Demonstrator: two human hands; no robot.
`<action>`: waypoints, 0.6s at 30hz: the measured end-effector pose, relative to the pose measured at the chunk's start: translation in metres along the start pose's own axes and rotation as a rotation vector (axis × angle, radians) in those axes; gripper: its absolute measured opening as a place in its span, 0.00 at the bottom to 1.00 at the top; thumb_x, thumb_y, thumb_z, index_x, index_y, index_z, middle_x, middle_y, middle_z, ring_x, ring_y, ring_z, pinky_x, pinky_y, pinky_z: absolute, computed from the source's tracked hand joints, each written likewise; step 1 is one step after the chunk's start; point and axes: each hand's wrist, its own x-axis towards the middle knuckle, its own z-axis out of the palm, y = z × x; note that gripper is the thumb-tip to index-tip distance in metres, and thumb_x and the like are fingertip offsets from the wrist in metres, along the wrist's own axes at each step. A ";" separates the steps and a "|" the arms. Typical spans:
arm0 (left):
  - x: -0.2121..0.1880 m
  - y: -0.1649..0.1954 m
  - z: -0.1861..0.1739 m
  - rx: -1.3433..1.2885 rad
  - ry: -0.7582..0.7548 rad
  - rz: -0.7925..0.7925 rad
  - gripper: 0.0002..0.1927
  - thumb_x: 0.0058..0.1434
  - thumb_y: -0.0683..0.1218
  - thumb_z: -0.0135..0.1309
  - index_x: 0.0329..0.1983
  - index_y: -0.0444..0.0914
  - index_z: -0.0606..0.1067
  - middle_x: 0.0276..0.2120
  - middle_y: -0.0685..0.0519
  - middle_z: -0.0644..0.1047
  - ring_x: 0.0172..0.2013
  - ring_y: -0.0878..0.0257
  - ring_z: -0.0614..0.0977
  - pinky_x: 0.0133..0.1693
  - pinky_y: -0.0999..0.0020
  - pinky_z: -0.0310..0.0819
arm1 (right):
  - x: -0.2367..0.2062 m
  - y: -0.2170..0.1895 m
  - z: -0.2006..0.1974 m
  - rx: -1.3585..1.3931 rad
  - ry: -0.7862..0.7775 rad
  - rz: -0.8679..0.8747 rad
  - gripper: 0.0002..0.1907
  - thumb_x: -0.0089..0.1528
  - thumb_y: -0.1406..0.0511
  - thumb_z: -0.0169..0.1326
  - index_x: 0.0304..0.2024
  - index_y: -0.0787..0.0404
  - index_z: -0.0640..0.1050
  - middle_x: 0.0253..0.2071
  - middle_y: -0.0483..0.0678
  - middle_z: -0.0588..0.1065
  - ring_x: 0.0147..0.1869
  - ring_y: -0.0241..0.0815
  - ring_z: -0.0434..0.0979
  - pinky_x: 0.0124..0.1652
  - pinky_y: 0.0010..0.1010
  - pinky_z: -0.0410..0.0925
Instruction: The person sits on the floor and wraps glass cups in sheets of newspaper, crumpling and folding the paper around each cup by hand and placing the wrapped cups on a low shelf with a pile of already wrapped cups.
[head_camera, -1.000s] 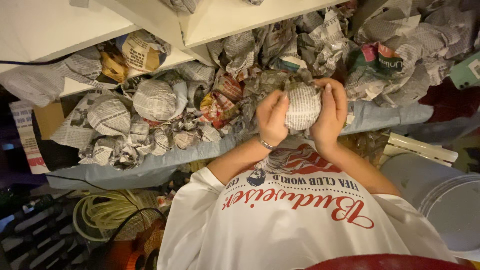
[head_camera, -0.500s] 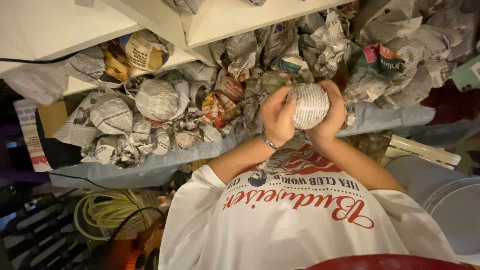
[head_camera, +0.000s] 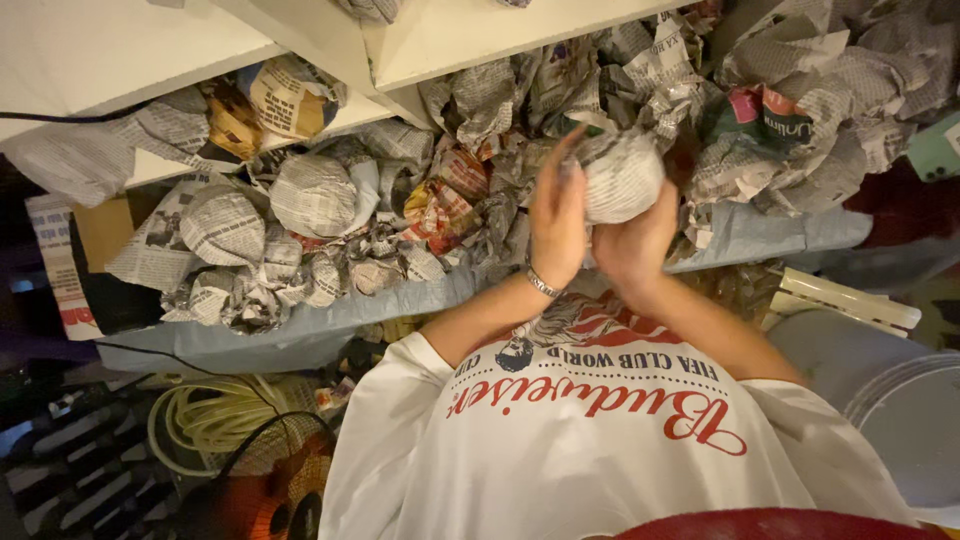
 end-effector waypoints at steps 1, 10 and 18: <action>0.004 -0.008 0.000 -0.062 0.078 -0.093 0.20 0.77 0.51 0.42 0.57 0.29 0.69 0.50 0.48 0.73 0.48 0.63 0.74 0.51 0.65 0.68 | -0.008 -0.001 -0.001 -0.520 -0.037 -0.203 0.22 0.72 0.57 0.44 0.61 0.67 0.71 0.59 0.54 0.74 0.62 0.51 0.75 0.63 0.42 0.68; 0.013 -0.024 -0.038 0.240 0.064 0.110 0.19 0.79 0.50 0.35 0.50 0.33 0.74 0.46 0.51 0.77 0.49 0.65 0.77 0.54 0.68 0.71 | -0.001 -0.026 0.005 -0.512 -0.277 -0.151 0.18 0.77 0.63 0.40 0.65 0.65 0.69 0.64 0.51 0.72 0.67 0.41 0.71 0.69 0.29 0.63; -0.002 0.015 -0.022 0.125 -0.179 -0.086 0.12 0.74 0.46 0.45 0.44 0.31 0.73 0.29 0.51 0.71 0.31 0.64 0.71 0.35 0.68 0.66 | -0.005 -0.028 -0.009 -0.700 -0.180 -0.153 0.06 0.72 0.67 0.45 0.46 0.64 0.71 0.39 0.42 0.68 0.43 0.31 0.64 0.43 0.26 0.60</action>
